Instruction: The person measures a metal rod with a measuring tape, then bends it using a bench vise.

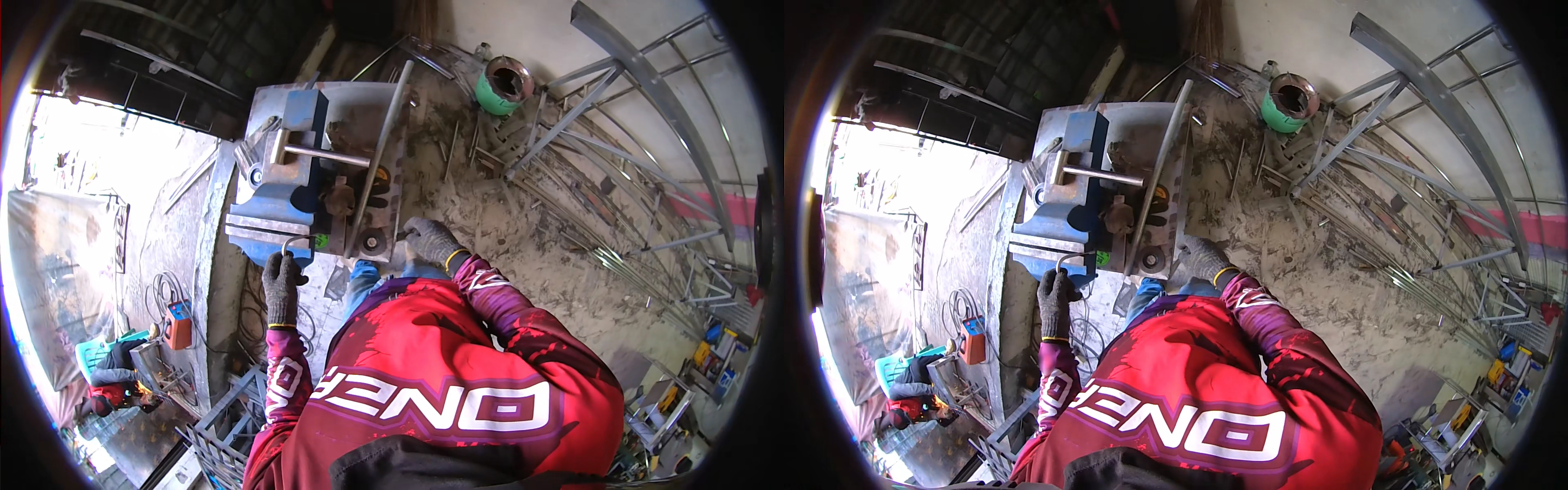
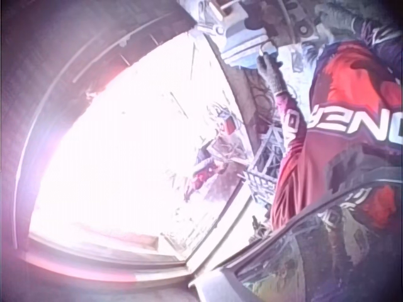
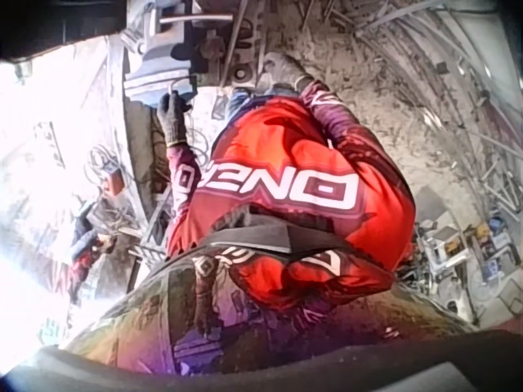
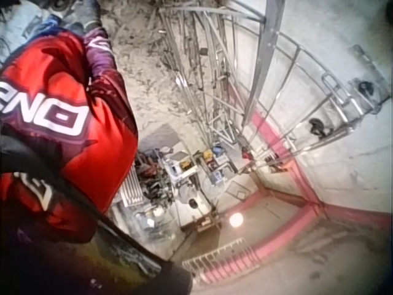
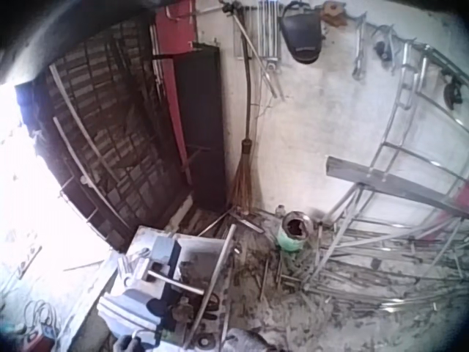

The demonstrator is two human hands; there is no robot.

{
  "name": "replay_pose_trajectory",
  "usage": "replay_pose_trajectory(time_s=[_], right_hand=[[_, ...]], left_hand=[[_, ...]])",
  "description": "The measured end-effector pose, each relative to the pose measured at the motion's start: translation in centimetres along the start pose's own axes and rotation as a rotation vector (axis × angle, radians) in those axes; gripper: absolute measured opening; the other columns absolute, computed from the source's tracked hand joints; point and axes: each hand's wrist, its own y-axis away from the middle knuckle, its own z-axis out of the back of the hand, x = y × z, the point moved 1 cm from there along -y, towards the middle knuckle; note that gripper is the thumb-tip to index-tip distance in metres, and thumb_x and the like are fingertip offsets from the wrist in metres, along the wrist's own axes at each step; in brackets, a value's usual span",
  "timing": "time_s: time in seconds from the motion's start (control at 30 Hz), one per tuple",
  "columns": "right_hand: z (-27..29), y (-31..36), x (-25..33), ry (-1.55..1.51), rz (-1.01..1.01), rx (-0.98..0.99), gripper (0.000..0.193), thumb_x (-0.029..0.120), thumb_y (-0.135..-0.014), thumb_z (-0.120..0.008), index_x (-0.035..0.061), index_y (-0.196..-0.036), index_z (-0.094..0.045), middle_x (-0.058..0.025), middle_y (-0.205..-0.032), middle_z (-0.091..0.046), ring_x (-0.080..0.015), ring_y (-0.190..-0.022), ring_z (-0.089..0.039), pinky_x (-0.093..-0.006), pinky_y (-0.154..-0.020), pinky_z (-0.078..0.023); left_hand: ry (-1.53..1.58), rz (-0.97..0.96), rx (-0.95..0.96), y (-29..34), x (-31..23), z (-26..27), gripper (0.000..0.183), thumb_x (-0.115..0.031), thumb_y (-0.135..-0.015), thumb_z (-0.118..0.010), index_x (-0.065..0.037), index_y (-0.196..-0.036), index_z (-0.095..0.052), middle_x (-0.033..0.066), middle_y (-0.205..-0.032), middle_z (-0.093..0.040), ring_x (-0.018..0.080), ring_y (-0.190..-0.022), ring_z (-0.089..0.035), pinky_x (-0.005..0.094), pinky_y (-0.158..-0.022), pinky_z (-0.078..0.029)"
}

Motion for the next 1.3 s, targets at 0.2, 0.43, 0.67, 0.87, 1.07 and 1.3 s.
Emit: replay_pose_trajectory(time_s=[0.2,0.43,0.67,0.87,1.07,1.3], right_hand=[[0.6,-0.3,0.6,0.029,-0.022,0.0,0.023,0.019,-0.088,-0.066,0.01,-0.109,-0.066,-0.0199,-0.097,-0.07,-0.0374,-0.095,-0.068,-0.0427,-0.082,-0.054],[1.1,-0.2,1.4,-0.036,0.049,0.027,0.02,0.019,-0.088,-0.065,0.0094,-0.106,-0.066,-0.0204,-0.095,-0.07,-0.0381,-0.092,-0.069,-0.0434,-0.079,-0.054],[1.7,-0.6,0.6,-0.061,0.093,0.001,0.021,0.017,-0.091,-0.062,0.0065,-0.108,-0.065,-0.0199,-0.094,-0.069,-0.0335,-0.089,-0.068,-0.0413,-0.078,-0.053],[1.4,-1.4,-0.1,-0.035,0.072,0.067,0.027,0.018,-0.087,-0.067,0.0075,-0.112,-0.065,-0.02,-0.104,-0.07,-0.0371,-0.1,-0.068,-0.0425,-0.085,-0.054],[1.2,-2.0,1.0,-0.049,0.081,0.092,0.028,0.014,-0.087,-0.067,0.0062,-0.113,-0.065,-0.0198,-0.103,-0.071,-0.0357,-0.099,-0.069,-0.0416,-0.086,-0.054],[-0.4,-2.8,2.4,-0.039,0.147,0.158,0.029,0.013,-0.086,-0.067,0.0036,-0.113,-0.064,-0.0187,-0.105,-0.069,-0.0321,-0.1,-0.068,-0.0386,-0.086,-0.054]], left_hand=[[0.009,-0.002,-0.018,-0.2,0.4,-0.1,0.02,-0.023,-0.101,-0.058,-0.004,-0.104,-0.062,0.0018,-0.077,-0.056,0.0104,-0.063,-0.056,0.0257,-0.056,-0.053],[0.024,-0.004,-0.047,0.4,1.0,0.7,0.018,-0.021,-0.102,-0.057,-0.004,-0.105,-0.063,0.0017,-0.078,-0.056,0.0104,-0.065,-0.057,0.0266,-0.057,-0.055],[-0.008,0.02,-0.039,0.3,0.8,0.1,0.024,-0.024,-0.101,-0.058,-0.001,-0.106,-0.063,0.0034,-0.081,-0.058,0.0132,-0.065,-0.058,0.0292,-0.059,-0.054],[0.026,0.066,-0.101,1.3,1.2,0.2,0.029,-0.026,-0.101,-0.059,0.0,-0.111,-0.063,0.0027,-0.081,-0.058,0.0125,-0.065,-0.059,0.028,-0.061,-0.055],[0.052,0.079,-0.094,1.6,2.5,0.9,0.031,-0.029,-0.101,-0.06,-0.001,-0.114,-0.062,0.0057,-0.086,-0.062,0.0143,-0.069,-0.061,0.0301,-0.064,-0.055],[0.173,0.05,-0.058,2.9,4.3,2.4,0.037,-0.036,-0.104,-0.053,-0.001,-0.112,-0.063,0.0066,-0.085,-0.062,0.0164,-0.068,-0.062,0.0309,-0.063,-0.055]])
